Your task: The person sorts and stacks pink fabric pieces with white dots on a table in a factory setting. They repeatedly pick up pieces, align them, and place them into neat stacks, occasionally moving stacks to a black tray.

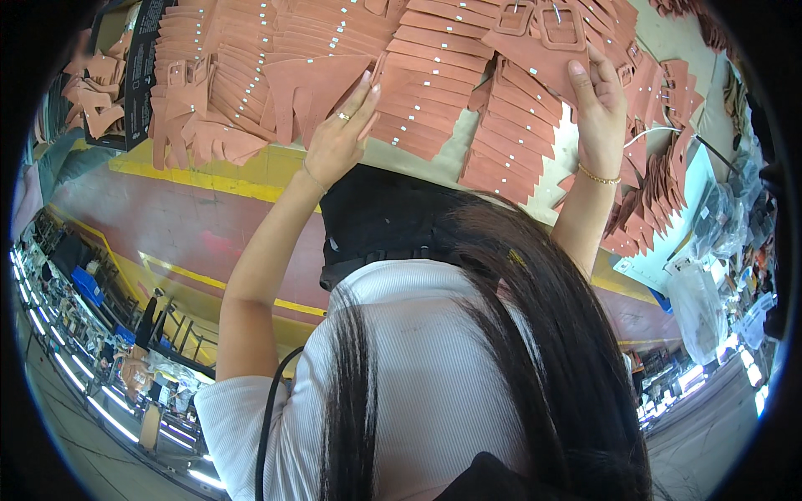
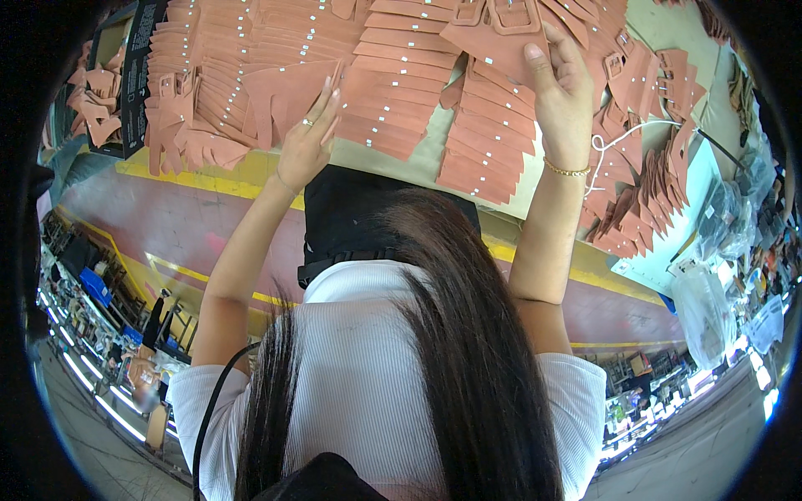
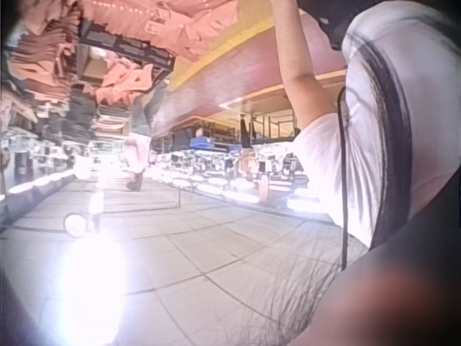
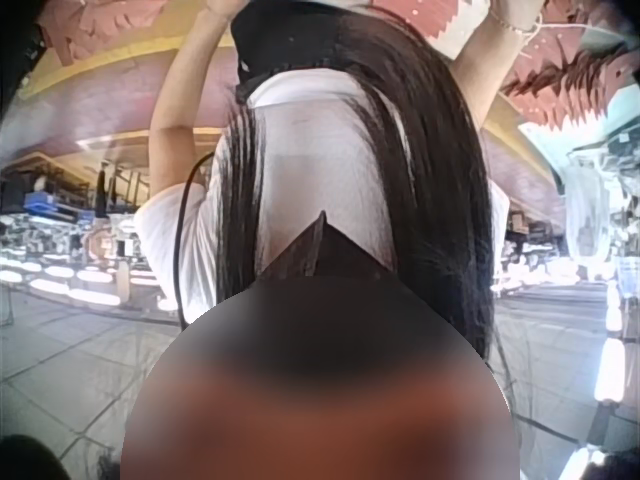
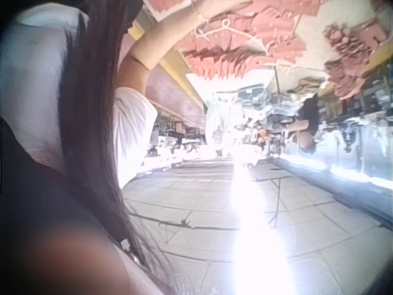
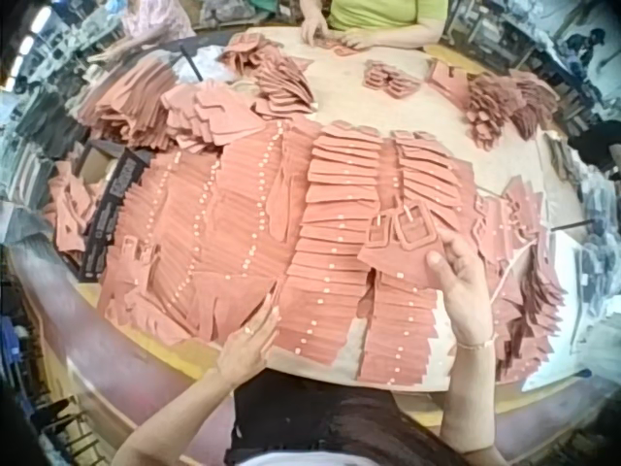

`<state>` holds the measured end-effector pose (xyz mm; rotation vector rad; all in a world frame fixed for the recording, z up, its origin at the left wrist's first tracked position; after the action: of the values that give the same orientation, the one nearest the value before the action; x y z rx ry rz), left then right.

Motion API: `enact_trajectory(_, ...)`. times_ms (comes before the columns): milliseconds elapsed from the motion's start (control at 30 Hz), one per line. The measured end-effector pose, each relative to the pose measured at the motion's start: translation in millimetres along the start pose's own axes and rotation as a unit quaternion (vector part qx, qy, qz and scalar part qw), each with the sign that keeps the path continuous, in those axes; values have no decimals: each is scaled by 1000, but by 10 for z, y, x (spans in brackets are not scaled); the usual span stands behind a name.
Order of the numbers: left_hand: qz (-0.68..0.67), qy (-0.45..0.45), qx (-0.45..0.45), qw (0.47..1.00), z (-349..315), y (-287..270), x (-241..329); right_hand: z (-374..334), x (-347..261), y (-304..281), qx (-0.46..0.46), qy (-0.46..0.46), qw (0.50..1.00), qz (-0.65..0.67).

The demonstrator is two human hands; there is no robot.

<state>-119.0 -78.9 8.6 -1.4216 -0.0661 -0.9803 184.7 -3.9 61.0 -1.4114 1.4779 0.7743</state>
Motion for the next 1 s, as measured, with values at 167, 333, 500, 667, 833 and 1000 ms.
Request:
enact_trajectory(167,-4,-8,-16,1000,-17,26,-14,30,20,-46,5,-1,1000,-6)
enact_trajectory(333,-59,-54,-36,996,5,8,-46,88,67,-128,15,5,1000,-13)
enact_trajectory(500,-141,-122,-24,982,117,-121,-43,226,25,-355,60,10,995,-75)
enact_trajectory(667,-271,-209,44,939,266,-185,-91,539,-239,-646,94,-11,977,-191)
enact_trajectory(833,-486,-325,56,809,513,38,-130,1301,-600,-868,121,-105,973,-167)
enact_trajectory(1000,-661,-369,91,647,1000,187,36,2426,-452,-986,59,-29,998,9)
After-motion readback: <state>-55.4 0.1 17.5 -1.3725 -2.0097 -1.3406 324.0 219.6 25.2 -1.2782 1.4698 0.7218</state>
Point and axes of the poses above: each hand's wrist, its own z-axis towards the middle knuckle, its own y-axis out of the palm, x = y × z, the point moved 9 cm from there along z, towards the middle knuckle, and after that the axes turned 9 degrees about y, right-handed, at the moved point
